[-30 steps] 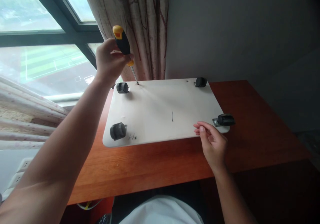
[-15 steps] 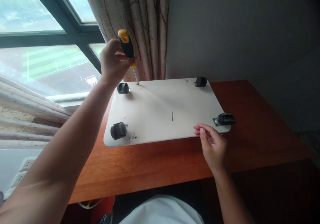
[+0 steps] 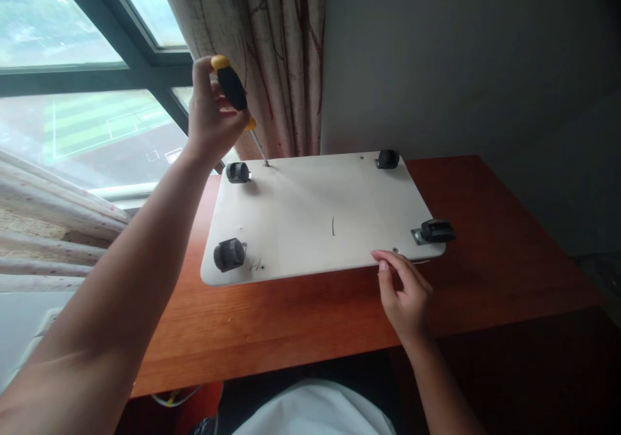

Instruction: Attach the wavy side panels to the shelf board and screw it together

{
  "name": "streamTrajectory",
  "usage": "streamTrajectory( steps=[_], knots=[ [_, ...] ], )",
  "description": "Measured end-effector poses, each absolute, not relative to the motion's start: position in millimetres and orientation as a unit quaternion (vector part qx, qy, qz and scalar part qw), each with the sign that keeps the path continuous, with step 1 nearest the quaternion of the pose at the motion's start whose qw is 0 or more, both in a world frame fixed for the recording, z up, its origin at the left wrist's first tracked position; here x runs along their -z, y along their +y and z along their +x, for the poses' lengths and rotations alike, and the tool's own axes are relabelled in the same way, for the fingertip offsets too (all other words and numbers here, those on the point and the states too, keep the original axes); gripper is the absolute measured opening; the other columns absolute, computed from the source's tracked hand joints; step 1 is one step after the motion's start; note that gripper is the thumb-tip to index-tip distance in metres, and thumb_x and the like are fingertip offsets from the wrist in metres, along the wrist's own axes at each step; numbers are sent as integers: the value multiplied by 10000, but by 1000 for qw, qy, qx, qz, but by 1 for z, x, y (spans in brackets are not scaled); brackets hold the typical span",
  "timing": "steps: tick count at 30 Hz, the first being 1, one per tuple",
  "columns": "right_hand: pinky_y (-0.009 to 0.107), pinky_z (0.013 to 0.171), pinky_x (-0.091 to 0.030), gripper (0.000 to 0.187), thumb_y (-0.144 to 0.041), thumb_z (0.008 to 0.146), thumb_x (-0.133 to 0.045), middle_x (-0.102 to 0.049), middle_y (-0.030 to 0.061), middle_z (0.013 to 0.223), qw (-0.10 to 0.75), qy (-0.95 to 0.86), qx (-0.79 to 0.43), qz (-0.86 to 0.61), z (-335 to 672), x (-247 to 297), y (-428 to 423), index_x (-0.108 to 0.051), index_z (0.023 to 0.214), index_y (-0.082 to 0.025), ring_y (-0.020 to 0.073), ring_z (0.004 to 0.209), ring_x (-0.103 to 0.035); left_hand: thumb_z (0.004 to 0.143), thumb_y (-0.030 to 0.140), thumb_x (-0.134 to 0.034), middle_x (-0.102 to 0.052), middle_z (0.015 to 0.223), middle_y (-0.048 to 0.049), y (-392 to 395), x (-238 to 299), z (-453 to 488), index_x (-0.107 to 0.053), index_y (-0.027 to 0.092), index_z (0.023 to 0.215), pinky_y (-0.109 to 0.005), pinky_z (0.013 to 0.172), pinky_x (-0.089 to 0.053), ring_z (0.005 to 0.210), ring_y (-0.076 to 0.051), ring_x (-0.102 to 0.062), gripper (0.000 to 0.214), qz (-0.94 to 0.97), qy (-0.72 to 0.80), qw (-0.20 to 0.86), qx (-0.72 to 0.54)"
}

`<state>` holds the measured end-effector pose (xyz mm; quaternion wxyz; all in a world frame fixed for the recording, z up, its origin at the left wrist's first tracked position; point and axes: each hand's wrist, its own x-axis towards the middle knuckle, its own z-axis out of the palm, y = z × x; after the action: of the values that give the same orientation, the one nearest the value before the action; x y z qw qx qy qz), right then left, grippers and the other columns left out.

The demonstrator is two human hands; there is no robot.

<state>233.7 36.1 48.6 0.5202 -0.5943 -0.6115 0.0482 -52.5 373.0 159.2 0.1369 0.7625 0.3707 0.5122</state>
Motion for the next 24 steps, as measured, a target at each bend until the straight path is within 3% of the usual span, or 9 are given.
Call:
streamTrajectory(
  steps=[4,9,13,18,24],
  knots=[
    [371,857,-626,331,-97,918,-558,-735,83,1097,516,-617,-31,-594,229,-38,32,-679,1194,-232,215,1011,-713,682,260,-835,-618,978,0,381,-163,-50,-485,310,1148,-375,783,-575,849,-183,-630,585,717,404,80,-562],
    [391,827,-650,370,-94,934,-527,-717,102,1138,527,-604,-33,-596,226,-23,28,-636,1260,-232,219,1041,-705,678,207,-809,-605,877,24,377,-171,-47,-426,343,1330,-333,702,-541,757,-171,-609,769,700,412,44,-582],
    [395,835,-657,413,-80,929,-525,-700,107,1189,536,-608,-36,-585,227,-11,27,-612,1299,-242,224,1068,-703,741,188,-764,-623,943,21,370,-180,-46,-544,343,1211,-306,660,-537,743,-146,-576,542,735,412,46,-536],
    [432,870,-651,496,-60,920,-514,-668,123,1225,534,-630,5,-564,226,4,28,-538,1379,-246,241,1130,-677,628,161,-846,-588,1143,-30,365,-196,-39,-635,280,1042,-315,599,-534,834,-175,-607,479,719,446,4,-533],
    [513,945,-619,594,-20,877,-529,-604,132,1281,480,-677,83,-552,222,11,31,-501,1418,-262,278,1217,-620,689,80,-723,-639,1010,7,363,-197,-33,-639,317,1057,-297,588,-522,781,-158,-601,445,745,416,8,-521]
  ],
)
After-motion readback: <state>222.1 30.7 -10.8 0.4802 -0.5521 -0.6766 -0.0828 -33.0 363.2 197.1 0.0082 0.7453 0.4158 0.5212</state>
